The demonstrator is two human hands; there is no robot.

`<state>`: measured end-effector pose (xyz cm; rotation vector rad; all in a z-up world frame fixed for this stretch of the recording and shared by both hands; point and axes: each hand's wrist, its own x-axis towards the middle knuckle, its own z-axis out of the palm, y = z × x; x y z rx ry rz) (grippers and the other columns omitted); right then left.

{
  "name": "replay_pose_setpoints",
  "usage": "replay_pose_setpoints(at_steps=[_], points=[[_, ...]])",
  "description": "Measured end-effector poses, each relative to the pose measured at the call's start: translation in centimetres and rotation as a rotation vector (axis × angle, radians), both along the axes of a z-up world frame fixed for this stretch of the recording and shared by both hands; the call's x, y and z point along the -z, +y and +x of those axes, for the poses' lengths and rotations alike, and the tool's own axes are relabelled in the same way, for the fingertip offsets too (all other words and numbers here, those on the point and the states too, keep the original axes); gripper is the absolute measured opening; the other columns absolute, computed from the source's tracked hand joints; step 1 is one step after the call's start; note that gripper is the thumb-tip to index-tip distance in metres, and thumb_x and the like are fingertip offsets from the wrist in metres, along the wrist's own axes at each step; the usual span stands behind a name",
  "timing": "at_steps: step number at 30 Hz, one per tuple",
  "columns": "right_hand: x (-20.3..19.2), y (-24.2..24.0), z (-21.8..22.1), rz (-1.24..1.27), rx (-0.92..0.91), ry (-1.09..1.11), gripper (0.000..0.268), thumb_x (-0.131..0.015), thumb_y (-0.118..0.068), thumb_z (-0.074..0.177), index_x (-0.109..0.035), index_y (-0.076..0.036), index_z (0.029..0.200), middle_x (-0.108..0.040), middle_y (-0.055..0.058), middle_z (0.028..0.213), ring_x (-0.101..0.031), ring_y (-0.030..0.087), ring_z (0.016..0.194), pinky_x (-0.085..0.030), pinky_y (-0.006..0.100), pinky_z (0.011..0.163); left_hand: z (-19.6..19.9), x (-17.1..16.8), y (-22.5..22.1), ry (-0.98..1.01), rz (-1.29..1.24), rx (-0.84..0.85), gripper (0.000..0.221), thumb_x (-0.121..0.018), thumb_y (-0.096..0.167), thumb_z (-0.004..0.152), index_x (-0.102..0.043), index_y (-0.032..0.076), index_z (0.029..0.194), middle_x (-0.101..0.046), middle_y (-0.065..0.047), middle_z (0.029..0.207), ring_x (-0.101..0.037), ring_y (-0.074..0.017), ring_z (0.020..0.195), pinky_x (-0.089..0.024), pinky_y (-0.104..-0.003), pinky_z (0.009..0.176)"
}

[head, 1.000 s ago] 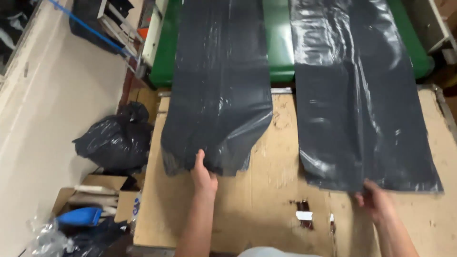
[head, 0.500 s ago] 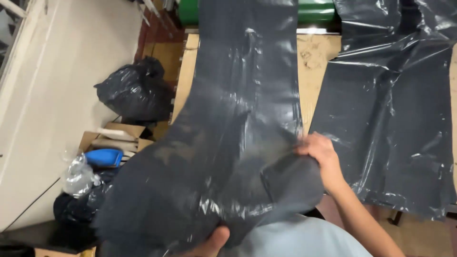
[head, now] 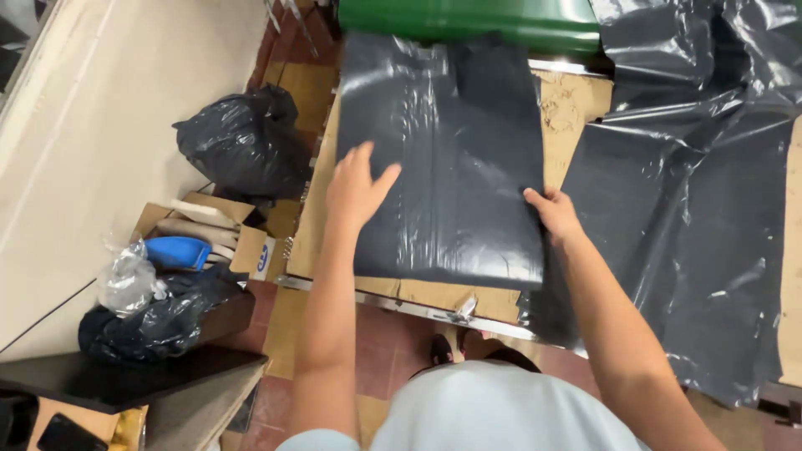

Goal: Folding plastic bags coming off a conveyor belt and organizing them into a plastic crate.

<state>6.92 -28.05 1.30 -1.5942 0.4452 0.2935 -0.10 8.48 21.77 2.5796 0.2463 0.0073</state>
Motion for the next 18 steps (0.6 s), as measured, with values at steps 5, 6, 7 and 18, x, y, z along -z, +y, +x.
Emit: replay_pose_setpoints(at_steps=[5, 6, 7, 18], points=[[-2.6, 0.5, -4.0, -0.059, -0.050, 0.035, 0.037, -0.081, -0.013, 0.084, -0.067, 0.000, 0.116, -0.070, 0.022, 0.102, -0.069, 0.031, 0.093, -0.057, 0.047, 0.076, -7.7, 12.4, 4.1, 0.329, 0.078, -0.313, 0.074, -0.059, 0.071, 0.086, -0.057, 0.011, 0.129, -0.064, -0.015, 0.125, -0.060, -0.0369, 0.118, -0.051, -0.051, 0.095], [-3.5, 0.4, -6.1, -0.094, -0.078, 0.083, 0.038, -0.079, -0.007, 0.083, -0.066, 0.003, 0.117, -0.070, 0.024, 0.104, -0.068, 0.033, 0.095, -0.056, 0.048, 0.077, -10.0, 14.7, 4.7, 0.443, 0.117, -0.357, 0.072, -0.057, 0.074, 0.085, -0.060, 0.012, 0.121, -0.067, -0.013, 0.119, -0.062, -0.0357, 0.113, -0.053, -0.049, 0.091], [-3.1, 0.1, -6.1, -0.096, -0.080, 0.096, 0.038, -0.079, -0.007, 0.083, -0.066, 0.003, 0.117, -0.070, 0.024, 0.104, -0.068, 0.033, 0.095, -0.056, 0.048, 0.077, -10.3, 15.0, 4.7, 0.457, 0.116, -0.357, 0.072, -0.057, 0.074, 0.085, -0.060, 0.012, 0.121, -0.067, -0.013, 0.119, -0.062, -0.0357, 0.113, -0.053, -0.049, 0.091], [-7.7, -2.9, -2.3, -0.807, -0.603, 0.061, 0.053, -0.078, -0.043, 0.080, -0.066, -0.004, 0.114, -0.073, 0.024, 0.113, -0.066, 0.044, 0.111, -0.051, 0.055, 0.092, -4.9, 10.5, -1.6, 0.215, 0.292, -0.357, 0.051, -0.072, 0.042, 0.085, -0.059, 0.015, 0.126, -0.059, -0.011, 0.118, -0.054, -0.0355, 0.116, -0.050, -0.062, 0.086]])
